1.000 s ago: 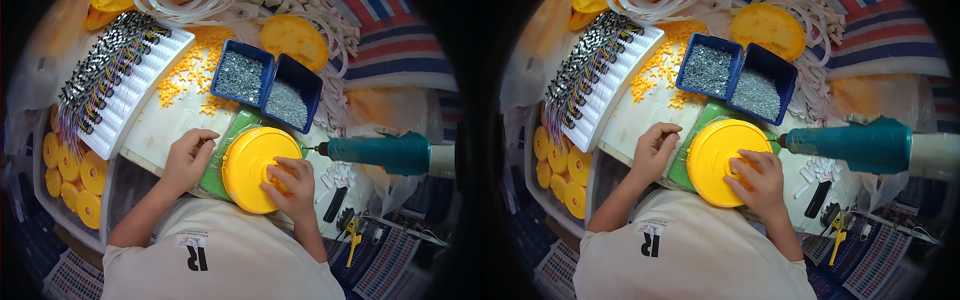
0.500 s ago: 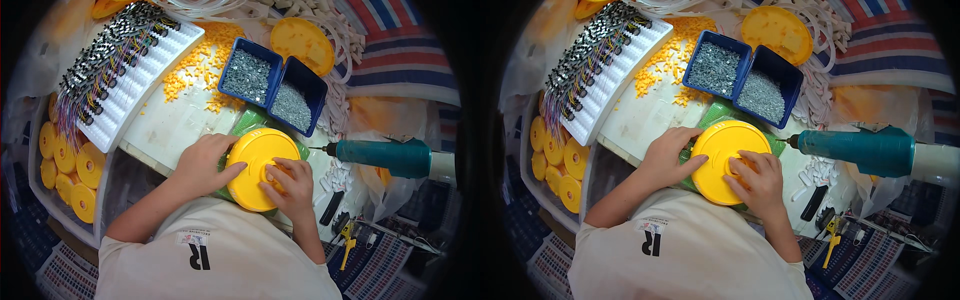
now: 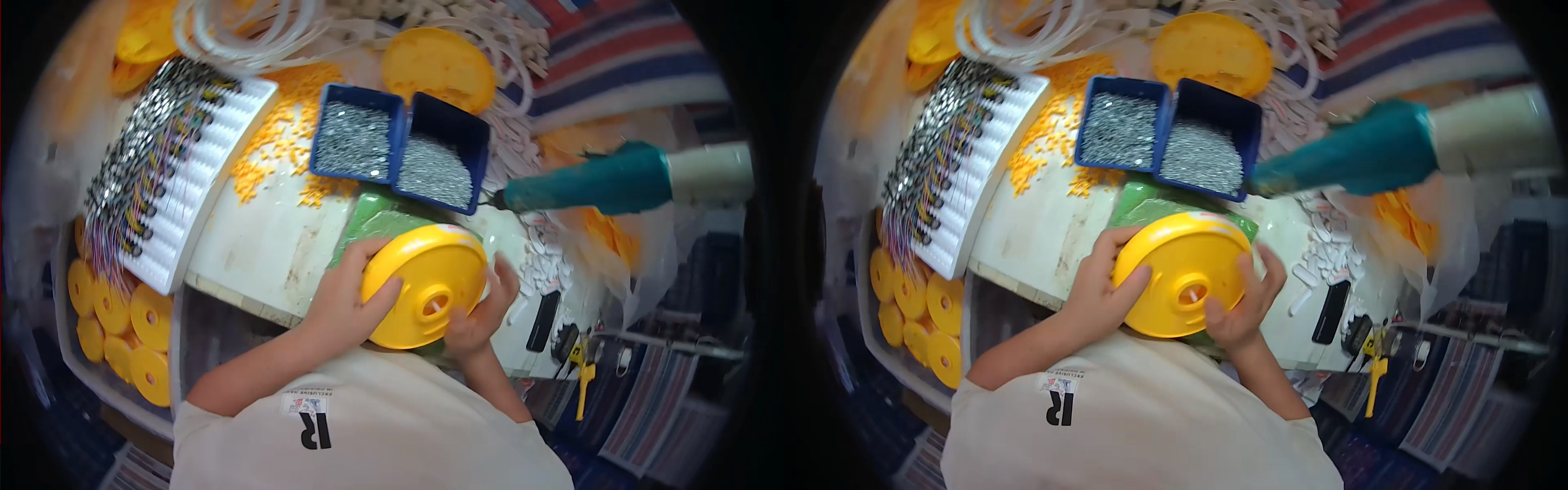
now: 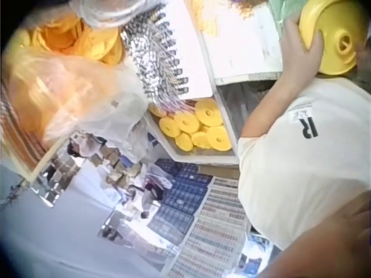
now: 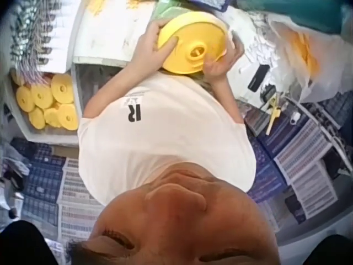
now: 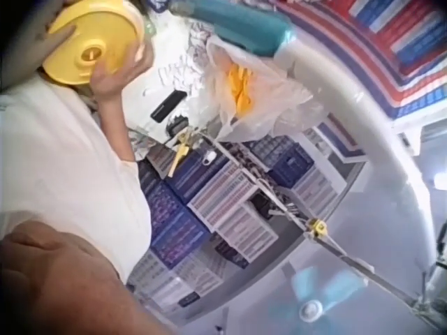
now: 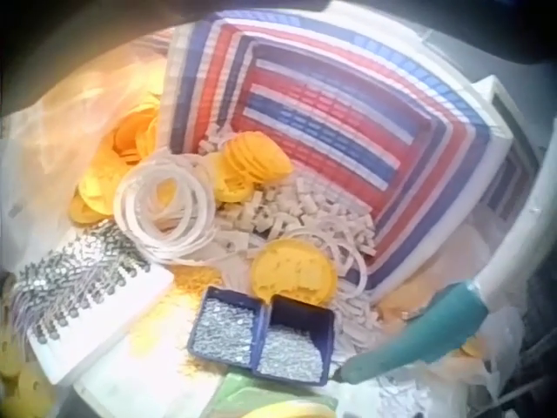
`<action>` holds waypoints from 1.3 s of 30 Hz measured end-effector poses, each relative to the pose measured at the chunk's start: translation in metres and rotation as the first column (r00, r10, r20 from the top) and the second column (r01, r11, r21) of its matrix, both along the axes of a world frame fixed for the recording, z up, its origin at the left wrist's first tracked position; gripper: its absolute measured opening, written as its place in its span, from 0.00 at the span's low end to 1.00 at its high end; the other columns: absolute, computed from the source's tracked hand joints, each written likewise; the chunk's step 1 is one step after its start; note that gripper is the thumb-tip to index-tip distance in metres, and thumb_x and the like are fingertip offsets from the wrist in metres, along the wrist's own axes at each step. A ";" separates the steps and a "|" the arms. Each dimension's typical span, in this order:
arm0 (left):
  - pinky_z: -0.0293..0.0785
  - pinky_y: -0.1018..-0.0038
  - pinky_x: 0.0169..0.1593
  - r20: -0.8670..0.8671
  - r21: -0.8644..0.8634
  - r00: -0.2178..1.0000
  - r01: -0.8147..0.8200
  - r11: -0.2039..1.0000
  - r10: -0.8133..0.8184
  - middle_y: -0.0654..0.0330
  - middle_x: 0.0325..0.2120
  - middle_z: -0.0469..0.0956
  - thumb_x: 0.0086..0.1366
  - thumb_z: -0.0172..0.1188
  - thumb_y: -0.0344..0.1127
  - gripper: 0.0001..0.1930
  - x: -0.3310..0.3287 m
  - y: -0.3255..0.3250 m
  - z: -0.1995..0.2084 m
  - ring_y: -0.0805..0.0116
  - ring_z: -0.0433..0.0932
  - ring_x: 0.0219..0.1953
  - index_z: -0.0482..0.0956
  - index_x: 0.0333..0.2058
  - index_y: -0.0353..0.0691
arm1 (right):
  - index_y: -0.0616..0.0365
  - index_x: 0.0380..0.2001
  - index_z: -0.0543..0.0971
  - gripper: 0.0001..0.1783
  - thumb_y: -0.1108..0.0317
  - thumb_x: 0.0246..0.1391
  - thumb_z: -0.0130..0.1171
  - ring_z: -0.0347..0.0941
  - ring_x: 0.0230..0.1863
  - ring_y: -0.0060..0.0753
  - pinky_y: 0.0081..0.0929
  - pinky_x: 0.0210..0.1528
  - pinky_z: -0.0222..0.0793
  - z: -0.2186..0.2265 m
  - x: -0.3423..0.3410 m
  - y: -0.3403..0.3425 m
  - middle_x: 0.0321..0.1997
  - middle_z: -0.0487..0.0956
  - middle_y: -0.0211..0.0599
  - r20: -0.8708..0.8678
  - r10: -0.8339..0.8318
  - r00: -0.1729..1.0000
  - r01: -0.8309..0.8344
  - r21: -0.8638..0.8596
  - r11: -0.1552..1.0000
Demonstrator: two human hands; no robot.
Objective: Assembling yellow plastic toy components using an electric screwdriver and a glue gun on a factory workbench.
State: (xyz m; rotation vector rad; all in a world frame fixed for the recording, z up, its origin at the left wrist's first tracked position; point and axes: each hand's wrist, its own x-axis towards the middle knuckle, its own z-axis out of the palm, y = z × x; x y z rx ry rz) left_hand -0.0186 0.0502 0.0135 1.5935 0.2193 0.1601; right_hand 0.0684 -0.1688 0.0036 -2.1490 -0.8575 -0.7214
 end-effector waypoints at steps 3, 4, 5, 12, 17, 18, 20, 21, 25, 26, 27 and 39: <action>0.78 0.63 0.56 0.116 0.022 0.992 0.037 0.999 -0.039 0.44 0.50 0.81 0.66 0.66 0.34 0.27 -0.014 -0.001 -0.007 0.50 0.84 0.52 0.69 0.61 0.34 | 0.70 0.62 0.72 0.45 0.33 0.66 0.50 0.75 0.59 0.41 0.40 0.65 0.67 0.017 0.012 -0.004 0.59 0.78 0.47 -0.510 0.096 0.855 0.022 0.220 0.975; 0.78 0.63 0.57 0.170 0.009 0.984 0.048 0.999 -0.049 0.45 0.50 0.81 0.65 0.67 0.32 0.28 -0.018 0.001 -0.010 0.53 0.83 0.52 0.69 0.61 0.33 | 0.71 0.61 0.72 0.47 0.31 0.66 0.50 0.75 0.58 0.35 0.36 0.64 0.68 0.028 0.013 -0.008 0.59 0.79 0.47 -0.773 0.327 0.544 0.003 0.391 0.920; 0.69 0.67 0.64 0.155 -0.008 0.973 0.173 0.985 -0.169 0.51 0.58 0.72 0.67 0.59 0.26 0.30 -0.021 0.008 -0.011 0.64 0.74 0.60 0.61 0.65 0.32 | 0.72 0.56 0.76 0.47 0.30 0.64 0.52 0.78 0.52 0.30 0.28 0.58 0.72 0.033 0.013 -0.009 0.52 0.82 0.43 -0.779 0.429 0.457 -0.050 0.459 0.887; 0.76 0.67 0.57 0.049 0.161 0.966 0.245 0.956 -0.256 0.48 0.50 0.81 0.68 0.64 0.48 0.31 0.005 0.022 0.036 0.63 0.82 0.50 0.73 0.59 0.27 | 0.65 0.51 0.80 0.37 0.37 0.61 0.65 0.84 0.38 0.39 0.32 0.44 0.78 0.058 0.007 -0.017 0.39 0.85 0.42 -0.682 0.307 0.663 -0.200 0.234 0.951; 0.75 0.59 0.59 0.308 0.449 0.847 0.272 0.851 -0.433 0.49 0.54 0.83 0.59 0.74 0.55 0.34 0.023 0.055 0.058 0.50 0.82 0.55 0.78 0.56 0.37 | 0.60 0.54 0.79 0.39 0.35 0.55 0.67 0.81 0.56 0.49 0.40 0.58 0.74 0.093 0.029 -0.024 0.55 0.83 0.45 -0.505 0.497 0.706 -0.517 0.112 0.849; 0.71 0.57 0.64 0.301 0.526 0.796 0.321 0.788 -0.525 0.52 0.57 0.82 0.58 0.75 0.51 0.32 0.035 0.064 0.063 0.50 0.80 0.59 0.78 0.55 0.39 | 0.60 0.54 0.79 0.39 0.35 0.55 0.67 0.81 0.56 0.49 0.40 0.58 0.74 0.094 0.033 -0.024 0.55 0.83 0.45 -0.520 0.490 0.699 -0.510 0.118 0.852; 0.67 0.56 0.66 0.208 0.694 0.772 0.315 0.647 -0.600 0.56 0.59 0.80 0.58 0.73 0.46 0.28 0.029 0.069 0.060 0.52 0.77 0.63 0.78 0.54 0.41 | 0.55 0.53 0.80 0.31 0.46 0.54 0.72 0.77 0.63 0.52 0.46 0.65 0.69 0.096 0.024 -0.028 0.61 0.82 0.40 -0.409 0.459 0.789 -0.555 -0.153 0.818; 0.64 0.54 0.69 0.106 0.824 0.752 0.300 0.481 -0.651 0.60 0.61 0.79 0.57 0.71 0.40 0.24 0.025 0.070 0.055 0.55 0.75 0.66 0.78 0.52 0.43 | 0.52 0.52 0.81 0.27 0.54 0.50 0.75 0.76 0.65 0.51 0.50 0.68 0.67 0.087 0.014 -0.030 0.64 0.81 0.36 -0.426 0.424 0.799 -0.539 -0.195 0.820; 0.64 0.52 0.69 0.023 0.919 0.716 0.260 0.297 -0.698 0.67 0.62 0.79 0.61 0.64 0.31 0.17 0.009 0.057 -0.002 0.63 0.74 0.68 0.79 0.50 0.46 | 0.53 0.49 0.81 0.28 0.56 0.46 0.77 0.76 0.66 0.50 0.52 0.69 0.66 0.018 -0.022 -0.043 0.63 0.82 0.37 -0.319 0.350 0.881 -0.455 -0.364 0.813; 0.64 0.52 0.69 0.028 0.919 0.715 0.257 0.299 -0.699 0.67 0.62 0.79 0.61 0.64 0.31 0.17 0.005 0.055 -0.009 0.63 0.74 0.68 0.79 0.50 0.46 | 0.53 0.48 0.81 0.26 0.59 0.46 0.77 0.77 0.65 0.50 0.52 0.69 0.67 0.009 -0.030 -0.043 0.61 0.83 0.37 -0.352 0.321 0.879 -0.424 -0.273 0.863; 0.64 0.52 0.69 0.042 0.913 0.733 0.248 0.325 -0.679 0.68 0.62 0.79 0.62 0.64 0.32 0.16 0.002 0.055 -0.014 0.63 0.74 0.67 0.79 0.49 0.47 | 0.54 0.47 0.82 0.24 0.63 0.46 0.76 0.77 0.64 0.50 0.52 0.68 0.68 0.005 -0.032 -0.041 0.59 0.84 0.38 -0.387 0.294 0.874 -0.385 -0.182 0.905; 0.66 0.54 0.64 0.188 0.850 0.738 0.208 0.484 -0.648 0.61 0.54 0.83 0.53 0.75 0.36 0.22 0.002 0.049 -0.001 0.60 0.80 0.59 0.79 0.47 0.45 | 0.56 0.38 0.85 0.12 0.66 0.50 0.71 0.79 0.45 0.48 0.43 0.48 0.75 0.026 0.119 0.033 0.41 0.83 0.39 -0.173 0.067 0.983 -0.112 -0.261 0.959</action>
